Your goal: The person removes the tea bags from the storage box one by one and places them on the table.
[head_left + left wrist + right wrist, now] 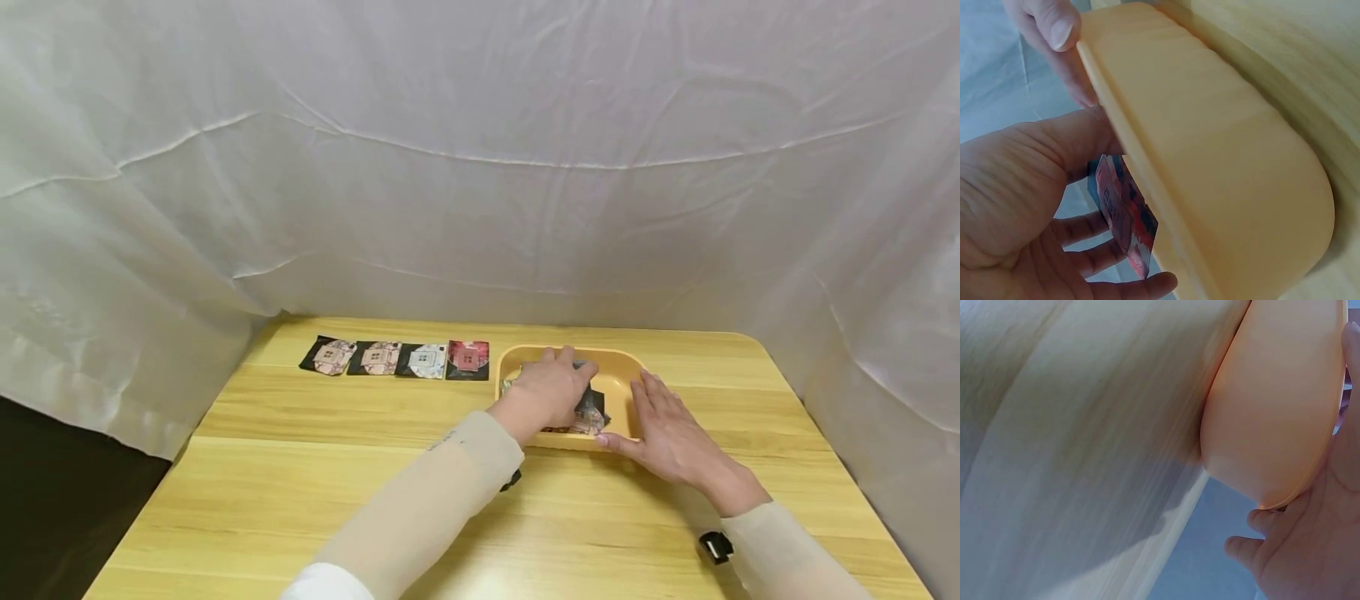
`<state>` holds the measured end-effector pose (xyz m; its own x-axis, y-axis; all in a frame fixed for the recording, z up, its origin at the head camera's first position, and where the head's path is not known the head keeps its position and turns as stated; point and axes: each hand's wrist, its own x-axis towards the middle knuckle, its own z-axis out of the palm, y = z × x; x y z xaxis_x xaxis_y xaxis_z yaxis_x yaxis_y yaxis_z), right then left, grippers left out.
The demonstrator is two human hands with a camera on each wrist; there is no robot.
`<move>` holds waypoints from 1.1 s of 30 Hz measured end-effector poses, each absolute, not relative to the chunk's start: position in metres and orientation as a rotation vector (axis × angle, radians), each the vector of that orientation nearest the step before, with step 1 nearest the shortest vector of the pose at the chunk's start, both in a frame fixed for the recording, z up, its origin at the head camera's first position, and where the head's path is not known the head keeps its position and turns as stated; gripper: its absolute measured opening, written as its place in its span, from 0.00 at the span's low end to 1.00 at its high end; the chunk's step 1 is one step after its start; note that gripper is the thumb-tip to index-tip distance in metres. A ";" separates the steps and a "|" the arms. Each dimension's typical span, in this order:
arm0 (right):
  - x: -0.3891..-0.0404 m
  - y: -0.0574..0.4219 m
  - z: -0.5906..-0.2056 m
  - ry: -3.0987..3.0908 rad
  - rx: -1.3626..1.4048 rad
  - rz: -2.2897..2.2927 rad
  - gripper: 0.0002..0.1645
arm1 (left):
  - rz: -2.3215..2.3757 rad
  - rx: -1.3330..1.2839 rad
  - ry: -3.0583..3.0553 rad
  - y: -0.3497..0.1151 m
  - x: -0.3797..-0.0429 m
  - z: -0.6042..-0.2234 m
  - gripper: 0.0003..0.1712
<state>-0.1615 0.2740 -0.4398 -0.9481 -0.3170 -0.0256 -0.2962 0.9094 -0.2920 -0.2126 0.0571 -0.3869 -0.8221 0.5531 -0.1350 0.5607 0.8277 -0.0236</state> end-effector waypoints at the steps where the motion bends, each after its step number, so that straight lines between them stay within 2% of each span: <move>1: -0.162 0.274 -0.440 3.000 -0.485 -0.438 0.72 | -0.093 0.892 2.887 0.055 -0.212 -0.386 0.45; 12: -0.161 0.276 -0.440 3.012 -0.496 -0.436 0.72 | -0.035 0.943 2.874 0.026 -0.207 -0.360 0.47; 22: -0.160 0.274 -0.439 3.016 -0.493 -0.424 0.72 | 0.238 0.816 2.822 -0.053 -0.218 -0.337 0.44; 27: -0.159 0.274 -0.438 3.012 -0.486 -0.418 0.72 | 0.211 0.722 2.807 -0.085 -0.225 -0.343 0.39; 33: -0.159 0.273 -0.438 3.010 -0.468 -0.420 0.73 | 0.191 0.663 2.740 -0.099 -0.229 -0.369 0.47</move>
<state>-0.1589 0.2731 -0.4381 -0.9515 -0.3066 -0.0239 -0.2883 0.9165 -0.2772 -0.2293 -0.0989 -0.3687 -0.8431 0.4650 -0.2703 0.4231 0.8836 0.2006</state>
